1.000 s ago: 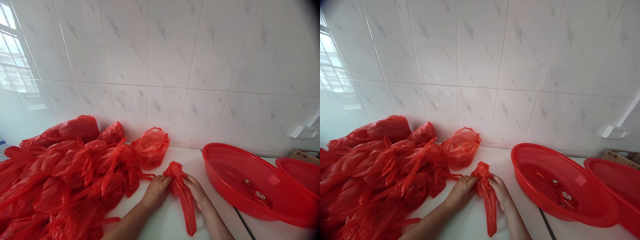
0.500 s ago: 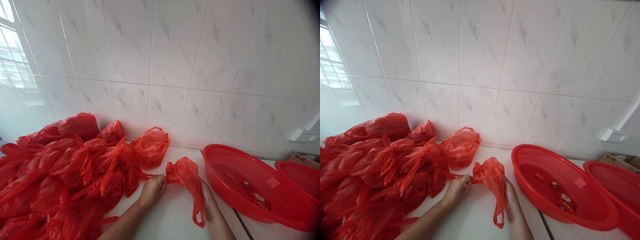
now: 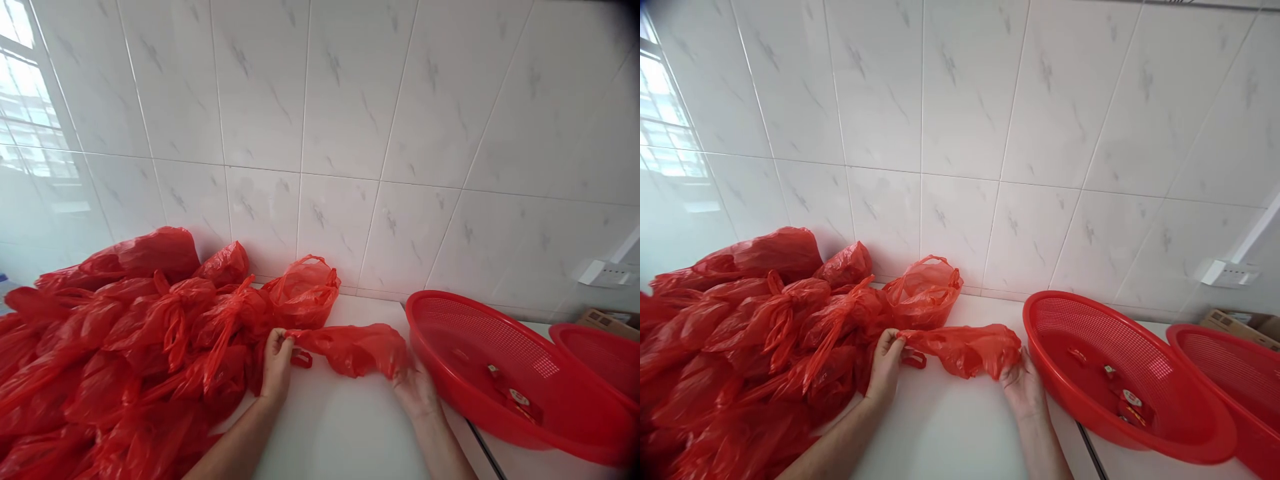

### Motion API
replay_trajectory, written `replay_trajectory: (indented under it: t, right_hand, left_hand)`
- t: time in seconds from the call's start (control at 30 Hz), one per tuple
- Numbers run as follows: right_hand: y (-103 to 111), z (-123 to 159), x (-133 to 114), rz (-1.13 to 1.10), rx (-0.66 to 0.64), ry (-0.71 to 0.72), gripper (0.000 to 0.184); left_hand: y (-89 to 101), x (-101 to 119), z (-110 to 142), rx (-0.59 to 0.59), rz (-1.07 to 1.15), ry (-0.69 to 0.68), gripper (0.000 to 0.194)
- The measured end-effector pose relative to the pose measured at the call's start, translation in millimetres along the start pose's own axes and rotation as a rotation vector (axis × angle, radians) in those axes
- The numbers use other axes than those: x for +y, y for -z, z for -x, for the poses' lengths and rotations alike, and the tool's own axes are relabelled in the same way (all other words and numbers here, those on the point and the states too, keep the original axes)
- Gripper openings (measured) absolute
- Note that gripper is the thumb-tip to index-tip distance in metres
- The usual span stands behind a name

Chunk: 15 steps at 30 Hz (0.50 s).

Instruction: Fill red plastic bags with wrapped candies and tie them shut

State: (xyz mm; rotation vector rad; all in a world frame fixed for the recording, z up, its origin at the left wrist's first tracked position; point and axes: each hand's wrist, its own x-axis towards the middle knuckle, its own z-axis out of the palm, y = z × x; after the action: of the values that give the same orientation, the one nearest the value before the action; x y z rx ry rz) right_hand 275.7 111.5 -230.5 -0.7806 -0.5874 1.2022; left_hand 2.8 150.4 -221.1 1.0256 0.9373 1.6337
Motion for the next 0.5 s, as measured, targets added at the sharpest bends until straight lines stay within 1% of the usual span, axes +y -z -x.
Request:
replay_trajectory:
  t: [0.07, 0.1, 0.13, 0.2, 0.23, 0.27, 0.3, 0.33, 0.4, 0.43, 0.47, 0.5]
  right_hand:
    - [-9, 5, -3, -0.129, -0.007, -0.037, 0.021]
    - [-13, 7, -5, -0.178, -0.026, -0.069, 0.022]
    - [-16, 9, -5, -0.207, -0.055, -0.099, 0.022]
    - [-22, 12, -5, -0.202, -0.125, -0.138, 0.023]
    - [-24, 13, -3, -0.182, -0.153, -0.141, 0.025]
    - [-27, 13, -1, -0.153, -0.167, -0.140, 0.030]
    - [-29, 14, 1, -0.111, -0.159, -0.134, 0.039]
    - [-33, 15, 3, -0.049, -0.131, -0.124, 0.052]
    - [-41, 19, 7, 0.144, -0.036, -0.058, 0.083]
    - [-46, 21, 9, 0.263, 0.011, -0.006, 0.093]
    - [-51, 24, 10, 0.385, 0.039, 0.049, 0.096]
    - [-56, 28, 11, 0.503, 0.036, 0.094, 0.092]
  left_hand:
    - [-2.6, 2, 5, -0.148, -0.072, -0.077, 0.016]
    - [-5.0, 3, 9, -0.219, -0.118, -0.117, 0.023]
    - [-8.0, 3, 12, -0.276, -0.163, -0.150, 0.035]
    - [-15.1, 2, 16, -0.349, -0.230, -0.173, 0.064]
    - [-18.7, 0, 17, -0.372, -0.238, -0.168, 0.074]
    - [-21.9, -2, 17, -0.392, -0.229, -0.155, 0.077]
    - [-24.6, -5, 17, -0.412, -0.212, -0.138, 0.074]
    - [-26.5, -8, 16, -0.429, -0.196, -0.123, 0.066]
    - [-28.3, -11, 15, -0.453, -0.210, -0.115, 0.044]
    - [-28.2, -12, 15, -0.469, -0.247, -0.121, 0.032]
    - [-27.8, -11, 16, -0.495, -0.299, -0.135, 0.024]
    - [-27.2, -8, 19, -0.531, -0.359, -0.161, 0.021]
